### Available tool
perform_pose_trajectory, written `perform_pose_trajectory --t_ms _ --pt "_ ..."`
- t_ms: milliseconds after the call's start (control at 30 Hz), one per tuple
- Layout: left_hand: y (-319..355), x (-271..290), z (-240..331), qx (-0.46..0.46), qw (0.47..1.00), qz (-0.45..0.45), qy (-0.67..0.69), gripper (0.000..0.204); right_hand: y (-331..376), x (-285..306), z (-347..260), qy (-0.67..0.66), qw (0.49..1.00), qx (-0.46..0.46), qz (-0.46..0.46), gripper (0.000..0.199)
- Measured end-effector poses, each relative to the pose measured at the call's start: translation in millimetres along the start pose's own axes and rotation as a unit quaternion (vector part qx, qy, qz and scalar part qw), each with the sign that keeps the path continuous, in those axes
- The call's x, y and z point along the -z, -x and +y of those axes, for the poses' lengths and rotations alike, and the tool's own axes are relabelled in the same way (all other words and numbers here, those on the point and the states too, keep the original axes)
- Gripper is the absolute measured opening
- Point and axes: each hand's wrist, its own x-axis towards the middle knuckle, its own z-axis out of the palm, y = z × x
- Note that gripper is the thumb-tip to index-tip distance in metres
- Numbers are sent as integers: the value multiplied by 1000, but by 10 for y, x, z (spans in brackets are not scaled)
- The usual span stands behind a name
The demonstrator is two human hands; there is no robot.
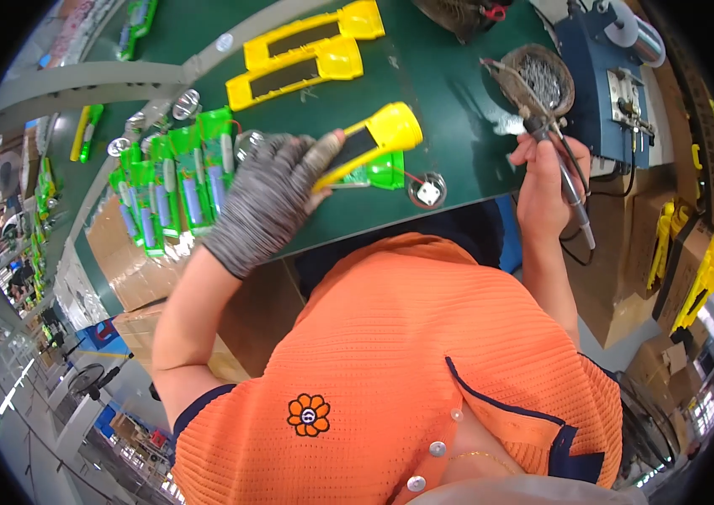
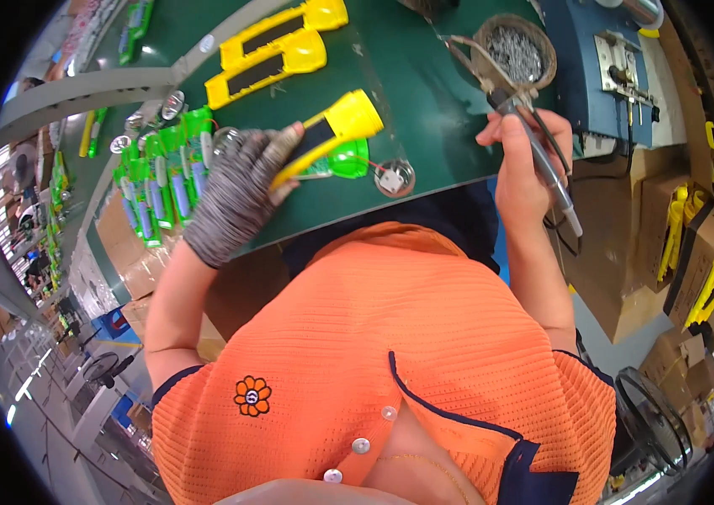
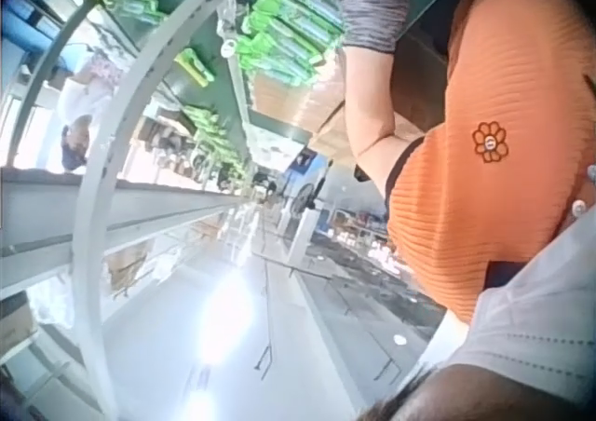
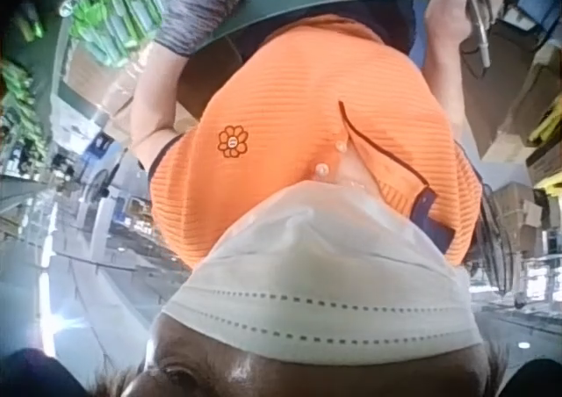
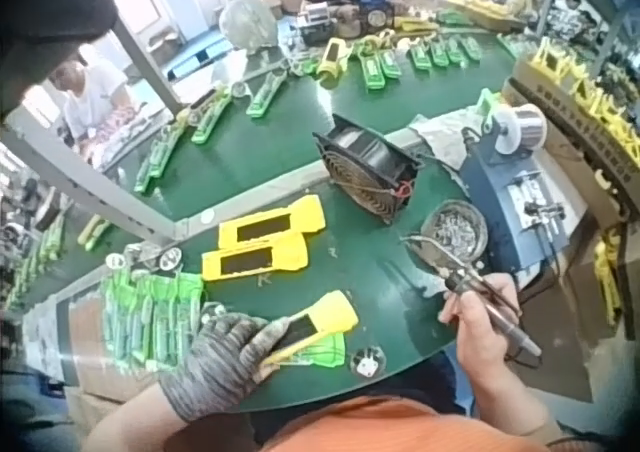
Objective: Soldering internal components and wires onto a circuit board and assembling them into a flashlight housing.
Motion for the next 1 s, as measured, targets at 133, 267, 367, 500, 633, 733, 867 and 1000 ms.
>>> perform_pose_trajectory --t_ms 133,267,367,500,633,733,867,1000 --pt "37 246 -72 23 995 84 46 75 2 2 -74 57 998 -28 29 19" --pt "-391 686 -627 14 965 263 17 68 49 80 -28 45 998 -26 36 16" --pt "-1022 757 -1174 107 954 277 32 61 85 107 -53 18 998 -36 38 14" --pt "-1905 467 -1714 253 951 172 -36 73 93 69 -58 1 996 -60 61 14" --pt "-1998 548 -1581 282 951 109 -61 82 75 79 -35 6 998 -54 38 14" --pt "-1530 639 -1402 162 947 273 -50 78 20 27 -81 2 997 -69 40 14" --pt "-486 1026 -1157 56 852 521 20 33 -26 61 -37 -28 997 -64 35 13" --pt "264 1298 -1795 253 648 705 134 18 3 122 -60 -15 997 -62 41 13"
